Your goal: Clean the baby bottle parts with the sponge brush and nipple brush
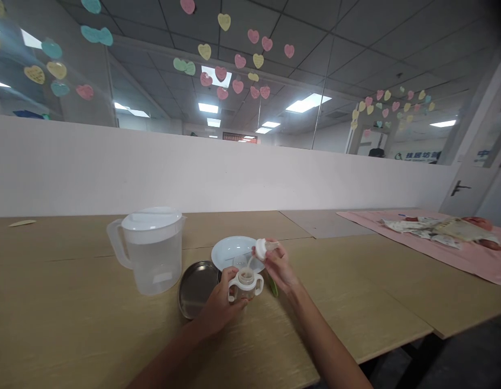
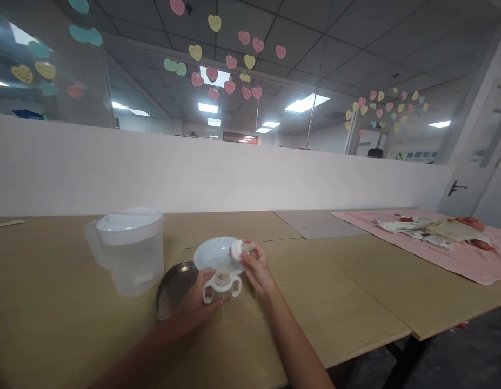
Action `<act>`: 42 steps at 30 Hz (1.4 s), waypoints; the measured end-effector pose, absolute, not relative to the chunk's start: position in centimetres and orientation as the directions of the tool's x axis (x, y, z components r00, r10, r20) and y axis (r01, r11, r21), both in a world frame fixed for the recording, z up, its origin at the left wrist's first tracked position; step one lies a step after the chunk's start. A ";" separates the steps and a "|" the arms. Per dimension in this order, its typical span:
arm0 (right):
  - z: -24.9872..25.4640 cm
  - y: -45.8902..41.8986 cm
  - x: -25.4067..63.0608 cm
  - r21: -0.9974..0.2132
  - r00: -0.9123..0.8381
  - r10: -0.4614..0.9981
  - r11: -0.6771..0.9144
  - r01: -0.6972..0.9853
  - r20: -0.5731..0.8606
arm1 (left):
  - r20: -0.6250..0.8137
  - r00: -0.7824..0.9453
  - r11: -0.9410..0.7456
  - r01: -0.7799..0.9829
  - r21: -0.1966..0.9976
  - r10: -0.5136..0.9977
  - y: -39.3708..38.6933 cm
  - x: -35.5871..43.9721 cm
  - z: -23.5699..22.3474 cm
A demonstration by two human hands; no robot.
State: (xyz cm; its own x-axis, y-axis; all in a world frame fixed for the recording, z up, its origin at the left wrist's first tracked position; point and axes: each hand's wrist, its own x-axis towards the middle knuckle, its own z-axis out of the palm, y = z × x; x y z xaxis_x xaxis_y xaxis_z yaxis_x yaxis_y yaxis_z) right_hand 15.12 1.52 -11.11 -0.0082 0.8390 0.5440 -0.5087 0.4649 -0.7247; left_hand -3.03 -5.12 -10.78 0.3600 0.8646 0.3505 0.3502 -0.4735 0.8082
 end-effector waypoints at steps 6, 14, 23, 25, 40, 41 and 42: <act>-10.6 2.4 16.7 -0.582 0.203 0.810 0.546 -0.603 0.550 | 0.368 0.370 -0.498 0.368 0.785 0.853 -4.8 -3.1 -11.3; -12.0 4.0 16.5 -0.544 0.176 0.905 0.378 -0.749 0.387 | 0.338 0.370 -0.480 0.421 0.769 0.865 -4.9 -3.1 -11.3; -14.0 4.7 15.0 -0.863 0.264 0.832 0.506 0.002 0.488 | 0.343 0.378 -0.488 0.410 0.771 0.860 -5.1 -3.0 -10.7; -14.1 4.3 14.8 -0.814 0.184 0.799 0.525 0.251 0.572 | 0.346 0.372 -0.487 0.413 0.769 0.861 -5.2 -2.9 -10.6; -13.2 3.8 15.1 -0.809 0.175 0.791 0.561 0.176 0.586 | 0.349 0.365 -0.487 0.418 0.767 0.863 -4.9 -2.9 -10.9; -13.2 3.8 15.1 -0.814 0.187 0.793 0.559 0.158 0.580 | 0.352 0.370 -0.492 0.416 0.765 0.860 -4.9 -2.9 -10.9; -13.3 3.9 15.2 -0.817 0.197 0.793 0.558 0.147 0.577 | 0.356 0.371 -0.496 0.414 0.763 0.858 -4.9 -2.9 -11.0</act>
State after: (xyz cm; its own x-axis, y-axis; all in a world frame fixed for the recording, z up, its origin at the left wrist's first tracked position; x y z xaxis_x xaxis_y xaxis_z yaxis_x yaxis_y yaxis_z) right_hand 15.17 3.90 -13.32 0.1969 0.7928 0.5767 0.1469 0.5578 -0.8169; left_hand -2.94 -4.87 -10.96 0.3712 0.8575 0.3562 0.4140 -0.4962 0.7631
